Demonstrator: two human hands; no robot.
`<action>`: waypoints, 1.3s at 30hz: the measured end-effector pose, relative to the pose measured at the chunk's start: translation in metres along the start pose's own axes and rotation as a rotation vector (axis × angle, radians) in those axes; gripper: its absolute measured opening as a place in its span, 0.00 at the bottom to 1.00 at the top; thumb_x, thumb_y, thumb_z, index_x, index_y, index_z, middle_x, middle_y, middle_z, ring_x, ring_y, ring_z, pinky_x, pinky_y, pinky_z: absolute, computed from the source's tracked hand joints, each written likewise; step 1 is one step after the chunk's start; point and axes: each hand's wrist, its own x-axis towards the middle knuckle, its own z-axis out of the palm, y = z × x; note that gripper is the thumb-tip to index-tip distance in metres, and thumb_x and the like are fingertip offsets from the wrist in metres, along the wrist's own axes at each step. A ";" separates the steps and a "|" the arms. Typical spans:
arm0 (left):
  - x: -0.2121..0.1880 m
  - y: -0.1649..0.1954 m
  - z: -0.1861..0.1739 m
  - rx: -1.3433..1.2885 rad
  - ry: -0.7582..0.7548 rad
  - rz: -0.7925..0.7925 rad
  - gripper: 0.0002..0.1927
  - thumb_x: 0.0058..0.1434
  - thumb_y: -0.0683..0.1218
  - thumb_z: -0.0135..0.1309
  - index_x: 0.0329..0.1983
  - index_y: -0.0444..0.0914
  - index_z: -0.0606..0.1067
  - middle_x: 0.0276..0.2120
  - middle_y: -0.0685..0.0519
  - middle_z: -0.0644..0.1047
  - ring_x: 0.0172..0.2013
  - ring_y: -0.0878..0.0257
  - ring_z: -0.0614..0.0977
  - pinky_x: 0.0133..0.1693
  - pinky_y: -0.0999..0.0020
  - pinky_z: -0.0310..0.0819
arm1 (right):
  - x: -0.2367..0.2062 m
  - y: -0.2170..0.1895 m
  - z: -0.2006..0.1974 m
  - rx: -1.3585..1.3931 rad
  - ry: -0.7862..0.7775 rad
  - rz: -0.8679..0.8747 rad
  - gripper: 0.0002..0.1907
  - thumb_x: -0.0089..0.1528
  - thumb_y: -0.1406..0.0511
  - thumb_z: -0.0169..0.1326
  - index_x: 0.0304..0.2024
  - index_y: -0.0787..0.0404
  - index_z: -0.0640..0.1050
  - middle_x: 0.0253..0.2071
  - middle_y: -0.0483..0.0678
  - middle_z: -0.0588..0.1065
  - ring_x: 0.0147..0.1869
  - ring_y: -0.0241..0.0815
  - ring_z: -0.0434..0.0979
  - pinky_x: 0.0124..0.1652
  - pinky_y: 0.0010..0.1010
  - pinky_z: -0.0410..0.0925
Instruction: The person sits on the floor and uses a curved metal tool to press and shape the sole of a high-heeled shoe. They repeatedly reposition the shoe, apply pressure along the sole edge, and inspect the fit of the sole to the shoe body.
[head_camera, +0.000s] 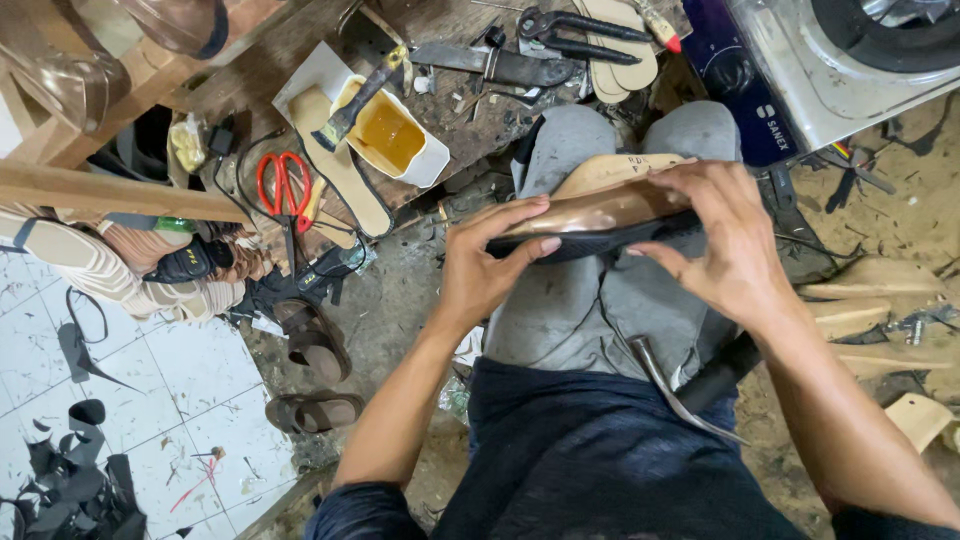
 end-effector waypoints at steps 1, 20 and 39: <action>-0.002 -0.006 0.000 -0.021 0.005 -0.023 0.21 0.58 0.41 0.68 0.54 0.36 0.80 0.53 0.46 0.82 0.56 0.53 0.84 0.61 0.61 0.75 | -0.001 0.004 -0.002 -0.004 -0.028 -0.002 0.38 0.46 0.62 0.71 0.58 0.65 0.75 0.54 0.58 0.75 0.59 0.59 0.73 0.58 0.45 0.67; 0.008 -0.008 0.066 0.577 -0.109 0.242 0.18 0.55 0.50 0.67 0.42 0.39 0.73 0.63 0.43 0.73 0.64 0.49 0.72 0.64 0.46 0.56 | -0.014 0.051 -0.008 0.014 -0.111 -0.020 0.23 0.49 0.66 0.72 0.44 0.63 0.77 0.48 0.54 0.71 0.53 0.57 0.74 0.51 0.42 0.70; 0.023 -0.018 0.071 0.470 -0.026 0.252 0.15 0.54 0.49 0.69 0.33 0.39 0.74 0.55 0.46 0.79 0.56 0.52 0.78 0.55 0.53 0.63 | 0.022 0.039 -0.011 0.014 -0.273 -0.003 0.31 0.47 0.63 0.69 0.54 0.63 0.80 0.53 0.54 0.77 0.54 0.56 0.79 0.50 0.40 0.72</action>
